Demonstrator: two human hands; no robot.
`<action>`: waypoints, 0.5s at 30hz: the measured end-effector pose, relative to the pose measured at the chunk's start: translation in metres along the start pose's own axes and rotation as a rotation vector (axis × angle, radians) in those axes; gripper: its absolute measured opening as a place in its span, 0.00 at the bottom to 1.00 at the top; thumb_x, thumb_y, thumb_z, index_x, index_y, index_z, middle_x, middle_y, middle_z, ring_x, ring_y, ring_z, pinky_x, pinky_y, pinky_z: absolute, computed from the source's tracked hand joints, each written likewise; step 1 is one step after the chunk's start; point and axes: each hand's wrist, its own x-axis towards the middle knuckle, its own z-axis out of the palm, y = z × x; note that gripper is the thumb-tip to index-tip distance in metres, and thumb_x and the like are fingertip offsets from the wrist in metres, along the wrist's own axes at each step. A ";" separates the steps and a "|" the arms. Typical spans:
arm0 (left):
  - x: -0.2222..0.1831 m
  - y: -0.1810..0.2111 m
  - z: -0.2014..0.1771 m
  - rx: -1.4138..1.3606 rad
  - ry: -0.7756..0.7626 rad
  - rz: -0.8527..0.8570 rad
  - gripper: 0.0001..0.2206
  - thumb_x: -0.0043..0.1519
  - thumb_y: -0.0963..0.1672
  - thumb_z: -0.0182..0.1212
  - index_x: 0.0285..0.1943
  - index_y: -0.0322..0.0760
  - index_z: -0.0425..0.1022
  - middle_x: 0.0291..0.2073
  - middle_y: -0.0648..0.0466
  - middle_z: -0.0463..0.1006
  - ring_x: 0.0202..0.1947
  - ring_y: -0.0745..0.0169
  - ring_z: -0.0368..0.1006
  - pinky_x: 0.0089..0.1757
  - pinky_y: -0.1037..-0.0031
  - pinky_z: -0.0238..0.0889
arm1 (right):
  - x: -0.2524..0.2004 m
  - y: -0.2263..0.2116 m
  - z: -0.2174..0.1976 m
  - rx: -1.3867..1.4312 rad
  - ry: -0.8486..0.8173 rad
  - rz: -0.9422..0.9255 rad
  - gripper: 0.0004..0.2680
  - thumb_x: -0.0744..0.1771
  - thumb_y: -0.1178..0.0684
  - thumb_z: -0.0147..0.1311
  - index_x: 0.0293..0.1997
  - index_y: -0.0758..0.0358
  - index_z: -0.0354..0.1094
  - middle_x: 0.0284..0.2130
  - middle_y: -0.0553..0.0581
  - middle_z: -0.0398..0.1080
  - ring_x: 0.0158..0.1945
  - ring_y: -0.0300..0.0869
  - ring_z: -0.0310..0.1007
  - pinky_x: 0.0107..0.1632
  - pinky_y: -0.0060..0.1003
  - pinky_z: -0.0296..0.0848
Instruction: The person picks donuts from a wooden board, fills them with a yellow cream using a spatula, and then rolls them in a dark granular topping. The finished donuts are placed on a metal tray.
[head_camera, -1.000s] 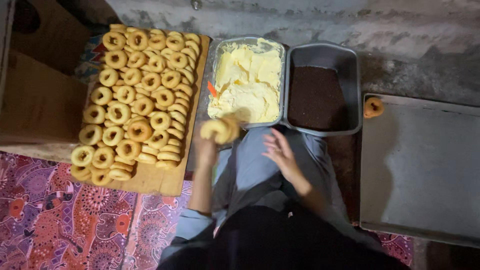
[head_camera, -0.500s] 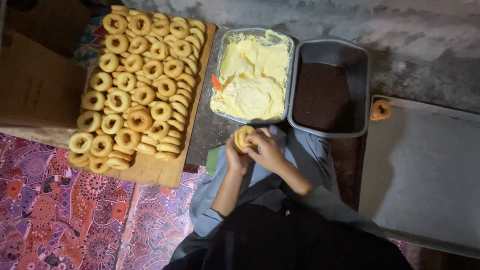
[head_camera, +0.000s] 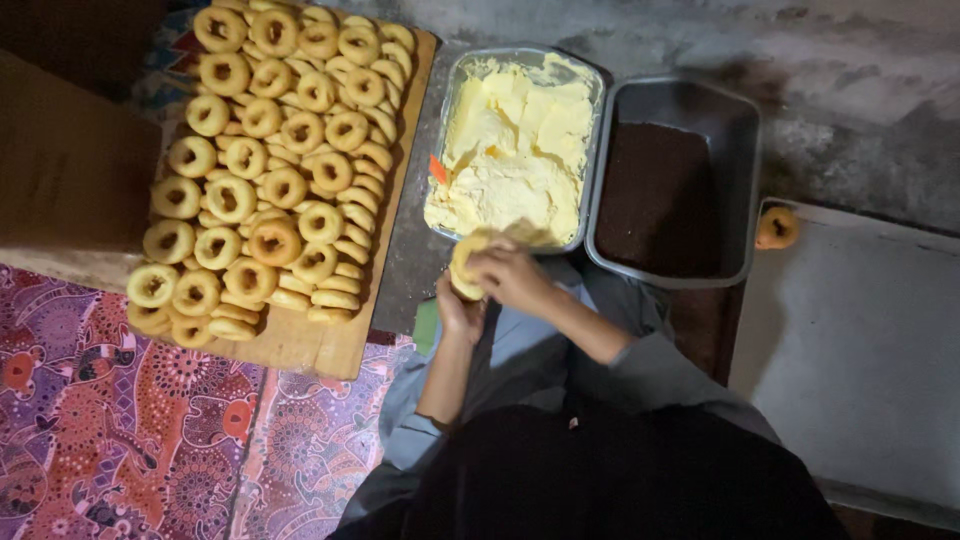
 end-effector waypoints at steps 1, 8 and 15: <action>0.000 0.000 0.001 -0.026 -0.017 0.007 0.24 0.70 0.53 0.37 0.61 0.34 0.70 0.52 0.46 0.78 0.51 0.52 0.75 0.49 0.63 0.70 | 0.004 0.006 -0.003 -0.065 0.043 0.015 0.08 0.61 0.62 0.62 0.42 0.62 0.75 0.44 0.59 0.77 0.52 0.52 0.74 0.59 0.48 0.69; -0.013 0.010 0.028 0.012 -0.023 0.024 0.27 0.71 0.55 0.31 0.64 0.36 0.68 0.55 0.47 0.76 0.53 0.53 0.73 0.52 0.63 0.67 | 0.014 0.011 -0.021 0.130 0.052 0.148 0.09 0.61 0.61 0.63 0.43 0.61 0.76 0.42 0.58 0.77 0.50 0.50 0.76 0.57 0.45 0.72; -0.025 -0.005 0.046 0.018 -0.123 0.013 0.22 0.75 0.52 0.37 0.66 0.32 0.67 0.58 0.47 0.74 0.57 0.54 0.71 0.56 0.63 0.66 | 0.002 -0.014 -0.054 0.049 0.079 0.108 0.09 0.62 0.60 0.65 0.44 0.61 0.76 0.42 0.56 0.78 0.50 0.52 0.74 0.55 0.44 0.71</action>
